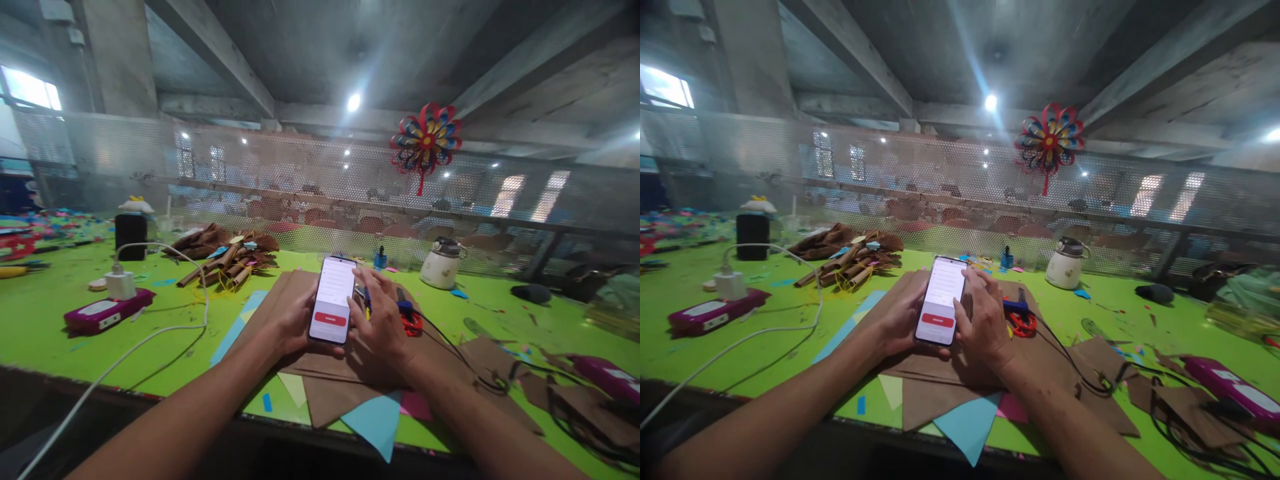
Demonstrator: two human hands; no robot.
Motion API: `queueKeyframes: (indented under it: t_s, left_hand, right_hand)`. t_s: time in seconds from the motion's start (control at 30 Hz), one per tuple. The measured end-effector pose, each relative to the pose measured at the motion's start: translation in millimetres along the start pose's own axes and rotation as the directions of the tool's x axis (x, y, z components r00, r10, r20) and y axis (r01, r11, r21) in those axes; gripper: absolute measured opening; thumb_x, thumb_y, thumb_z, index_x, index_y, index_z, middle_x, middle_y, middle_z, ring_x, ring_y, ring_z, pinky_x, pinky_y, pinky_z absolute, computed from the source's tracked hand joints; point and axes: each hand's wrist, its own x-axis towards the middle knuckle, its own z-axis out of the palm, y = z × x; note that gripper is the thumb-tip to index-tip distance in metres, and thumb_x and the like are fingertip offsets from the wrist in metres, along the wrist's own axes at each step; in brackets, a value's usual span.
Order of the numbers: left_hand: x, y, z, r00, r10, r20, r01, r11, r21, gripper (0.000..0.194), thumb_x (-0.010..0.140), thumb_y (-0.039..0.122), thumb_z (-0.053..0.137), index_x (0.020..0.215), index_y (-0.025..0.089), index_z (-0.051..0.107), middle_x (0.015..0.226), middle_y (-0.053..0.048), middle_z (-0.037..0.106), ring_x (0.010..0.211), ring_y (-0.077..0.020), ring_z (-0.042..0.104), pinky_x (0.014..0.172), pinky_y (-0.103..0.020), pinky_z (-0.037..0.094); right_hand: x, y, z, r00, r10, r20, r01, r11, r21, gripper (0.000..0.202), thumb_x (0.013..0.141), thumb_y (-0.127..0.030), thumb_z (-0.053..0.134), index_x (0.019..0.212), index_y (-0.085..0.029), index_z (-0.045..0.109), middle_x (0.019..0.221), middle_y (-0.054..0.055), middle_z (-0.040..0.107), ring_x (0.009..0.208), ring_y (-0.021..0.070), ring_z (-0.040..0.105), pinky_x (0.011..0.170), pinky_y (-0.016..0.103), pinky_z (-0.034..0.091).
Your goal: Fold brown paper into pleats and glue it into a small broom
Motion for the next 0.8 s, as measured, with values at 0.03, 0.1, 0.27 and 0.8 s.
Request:
queueKeyframes:
  t_s: [0.03,0.1,0.27,0.8]
  left_hand:
    - [0.0,0.0,0.3,1.000,0.001,-0.005,-0.001,1.000,-0.002,0.063,0.088,0.061,0.035,0.126,0.015,0.055,0.103,-0.020,0.068,0.091,-0.0362,0.065,0.070,-0.052,0.050]
    - [-0.1,0.2,0.9,1.000,-0.002,-0.012,0.002,1.000,-0.005,0.062,0.088,0.061,0.035,0.126,0.016,0.055,0.103,-0.019,0.068,0.090,-0.0362,0.065,0.069,-0.052,0.050]
    - [-0.8,0.5,4.4,1.000,0.004,-0.022,-0.004,1.000,-0.008,0.060,0.088,0.060,0.036,0.128,0.017,0.053,0.102,-0.017,0.069,0.087,-0.0345,0.066,0.068,-0.049,0.051]
    - [-1.0,0.5,4.1,1.000,-0.004,-0.019,0.004,1.000,-0.015,0.065,0.089,0.060,0.034,0.131,0.014,0.050,0.103,-0.019,0.068,0.088,-0.0341,0.065,0.070,-0.051,0.051]
  right_hand:
    - [0.2,-0.9,-0.5,1.000,0.003,0.007,-0.003,1.000,-0.001,0.050,0.087,-0.018,0.053,0.135,-0.018,0.042,0.130,0.015,0.048,0.125,0.0309,0.040,0.103,0.054,0.039]
    - [0.6,-2.8,-1.5,1.000,0.002,0.018,-0.002,1.000,-0.003,0.049,0.086,-0.017,0.053,0.134,-0.019,0.042,0.131,0.014,0.048,0.125,0.0309,0.040,0.103,0.054,0.038]
    - [0.8,-5.6,-3.0,0.999,-0.021,0.027,0.022,1.000,-0.017,0.052,0.085,-0.014,0.053,0.135,-0.019,0.040,0.131,0.013,0.049,0.126,0.0307,0.039,0.103,0.053,0.038]
    - [0.9,-6.2,-3.1,1.000,-0.007,0.012,0.007,1.000,-0.030,0.056,0.084,-0.014,0.052,0.138,-0.017,0.037,0.133,0.012,0.049,0.127,0.0292,0.038,0.106,0.052,0.035]
